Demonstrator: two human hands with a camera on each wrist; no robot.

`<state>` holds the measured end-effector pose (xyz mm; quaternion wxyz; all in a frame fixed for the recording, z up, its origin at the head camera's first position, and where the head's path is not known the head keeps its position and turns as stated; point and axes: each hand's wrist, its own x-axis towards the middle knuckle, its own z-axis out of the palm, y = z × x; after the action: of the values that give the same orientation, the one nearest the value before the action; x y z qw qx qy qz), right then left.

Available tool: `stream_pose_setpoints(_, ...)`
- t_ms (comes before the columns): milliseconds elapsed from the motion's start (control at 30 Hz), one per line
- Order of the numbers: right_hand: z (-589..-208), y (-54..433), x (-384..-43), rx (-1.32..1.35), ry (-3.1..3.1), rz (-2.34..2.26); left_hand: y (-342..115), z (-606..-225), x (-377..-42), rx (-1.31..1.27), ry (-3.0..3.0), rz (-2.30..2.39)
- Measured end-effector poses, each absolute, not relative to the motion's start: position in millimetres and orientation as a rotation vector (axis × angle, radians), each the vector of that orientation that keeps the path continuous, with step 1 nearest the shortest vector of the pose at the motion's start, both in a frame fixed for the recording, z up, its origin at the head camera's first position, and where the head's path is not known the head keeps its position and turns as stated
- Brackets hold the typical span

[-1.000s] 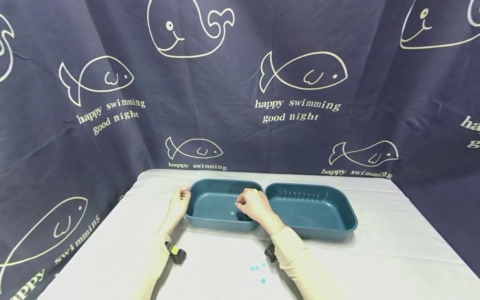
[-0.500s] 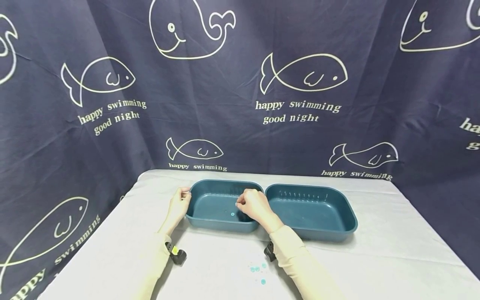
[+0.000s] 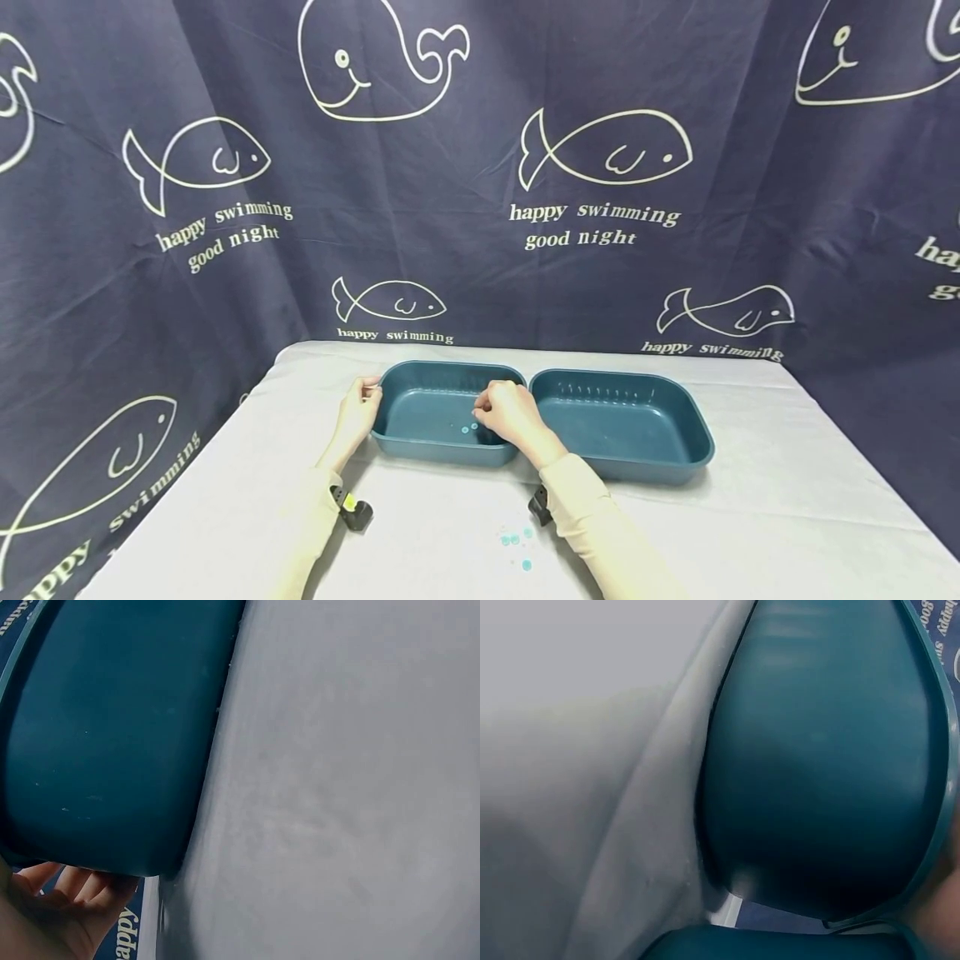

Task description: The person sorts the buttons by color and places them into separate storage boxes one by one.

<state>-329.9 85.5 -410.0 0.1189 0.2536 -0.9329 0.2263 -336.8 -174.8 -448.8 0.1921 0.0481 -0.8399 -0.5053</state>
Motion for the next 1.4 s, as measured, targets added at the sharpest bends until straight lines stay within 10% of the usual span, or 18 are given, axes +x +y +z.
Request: stream_pose_setpoints(1400, -401.0, 110.4, -303.9, 0.816, -2.634, 0.811, -173.4, -447.4, -335.1, 0.17, -2.372, -1.405)
